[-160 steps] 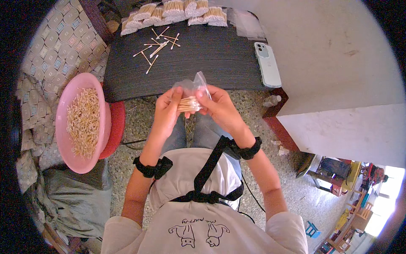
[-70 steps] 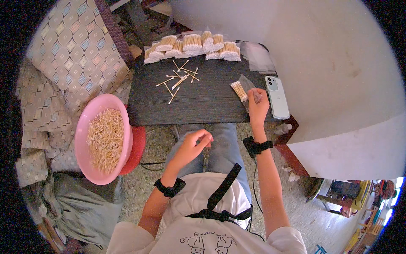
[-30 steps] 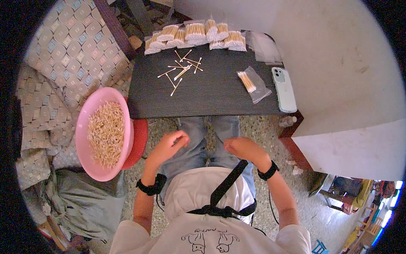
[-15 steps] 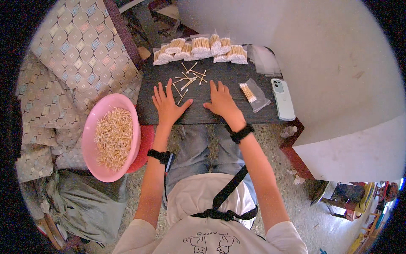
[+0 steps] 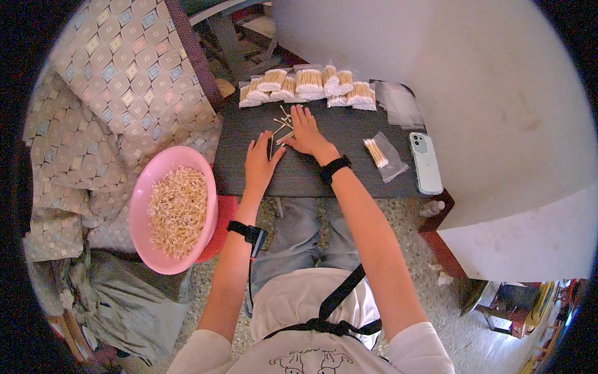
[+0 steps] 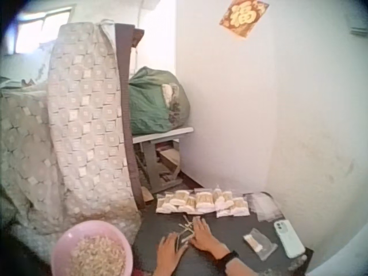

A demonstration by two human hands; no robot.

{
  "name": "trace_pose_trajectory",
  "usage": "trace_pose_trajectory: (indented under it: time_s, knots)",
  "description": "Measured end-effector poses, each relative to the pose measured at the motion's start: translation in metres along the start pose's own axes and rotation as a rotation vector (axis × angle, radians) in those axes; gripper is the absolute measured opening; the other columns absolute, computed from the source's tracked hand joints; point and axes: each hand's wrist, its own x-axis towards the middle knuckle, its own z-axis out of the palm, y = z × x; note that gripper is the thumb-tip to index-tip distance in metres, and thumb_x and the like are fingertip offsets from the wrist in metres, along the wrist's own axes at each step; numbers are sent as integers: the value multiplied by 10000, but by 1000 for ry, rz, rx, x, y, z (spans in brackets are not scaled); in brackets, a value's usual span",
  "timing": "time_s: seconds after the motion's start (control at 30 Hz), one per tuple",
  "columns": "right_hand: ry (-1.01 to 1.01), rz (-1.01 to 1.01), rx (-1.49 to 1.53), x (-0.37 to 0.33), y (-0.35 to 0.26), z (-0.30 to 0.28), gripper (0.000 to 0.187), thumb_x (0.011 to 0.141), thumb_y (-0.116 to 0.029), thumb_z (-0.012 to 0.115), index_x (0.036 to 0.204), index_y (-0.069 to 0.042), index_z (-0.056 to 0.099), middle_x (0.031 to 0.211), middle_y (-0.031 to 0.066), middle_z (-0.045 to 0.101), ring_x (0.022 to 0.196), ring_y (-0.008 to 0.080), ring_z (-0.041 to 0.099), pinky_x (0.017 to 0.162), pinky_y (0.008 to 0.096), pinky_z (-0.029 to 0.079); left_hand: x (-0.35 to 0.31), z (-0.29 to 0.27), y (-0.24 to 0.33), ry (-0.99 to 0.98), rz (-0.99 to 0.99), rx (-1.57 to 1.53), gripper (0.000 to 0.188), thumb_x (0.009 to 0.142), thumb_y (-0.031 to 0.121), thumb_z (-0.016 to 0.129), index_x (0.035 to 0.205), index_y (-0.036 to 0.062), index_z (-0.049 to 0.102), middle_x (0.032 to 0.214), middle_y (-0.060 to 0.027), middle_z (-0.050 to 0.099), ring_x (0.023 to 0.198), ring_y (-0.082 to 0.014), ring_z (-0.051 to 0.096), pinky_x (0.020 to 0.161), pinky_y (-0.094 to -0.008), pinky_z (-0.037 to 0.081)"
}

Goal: The person gathers small wooden sticks from a table and places them into clear plastic bags by hand.

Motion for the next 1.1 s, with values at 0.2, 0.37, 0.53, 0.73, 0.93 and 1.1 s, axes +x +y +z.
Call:
trace_pose_trajectory:
  time_s: [0.2,0.37,0.53,0.73,0.93,1.1]
  knots:
    - [-187,3,-262,23,-21,-9,979,747,-685,545,1469,-154,152,1510,189,130,1382,432,65,1100,554,58,1,-5,-2,35,0,-59,526,833,330,635,1214,-4,494,1234,-202,535,1184,-352,474,1038,-452,319]
    - [-171,-243,54,17,-12,-27,513,791,-355,662,1215,-89,549,1354,182,410,1265,387,347,1045,472,286,6,-5,8,12,-28,-40,590,838,326,628,1292,14,417,1279,-187,495,1149,-344,486,1021,-441,341]
    - [-235,-323,209,-3,-22,-46,302,764,-76,668,1059,-35,618,1176,152,560,1072,314,546,911,370,446,0,-2,0,-12,55,148,600,880,401,539,1353,69,377,1374,-126,424,1285,-264,380,1061,-428,277]
    - [-266,-294,260,-36,-29,-58,373,770,-44,648,1136,-47,571,1222,133,529,1133,303,508,955,380,416,1,-10,5,-114,229,146,477,906,334,529,1318,106,450,1360,-106,454,1282,-284,390,1054,-422,298]
    - [-39,87,-121,-61,-26,-42,462,821,-99,625,1259,-53,486,1450,167,285,1350,354,242,1078,443,264,-5,-15,9,-194,112,-394,335,853,92,582,1185,73,545,1221,-121,553,1169,-298,490,1000,-405,363]
    - [-156,-171,-7,-59,-22,-41,395,870,-27,514,1262,-25,477,1434,182,326,1346,342,271,1074,423,294,-2,-12,4,-34,271,-229,384,858,59,566,1235,53,494,1236,-131,543,1195,-328,463,1014,-413,350]
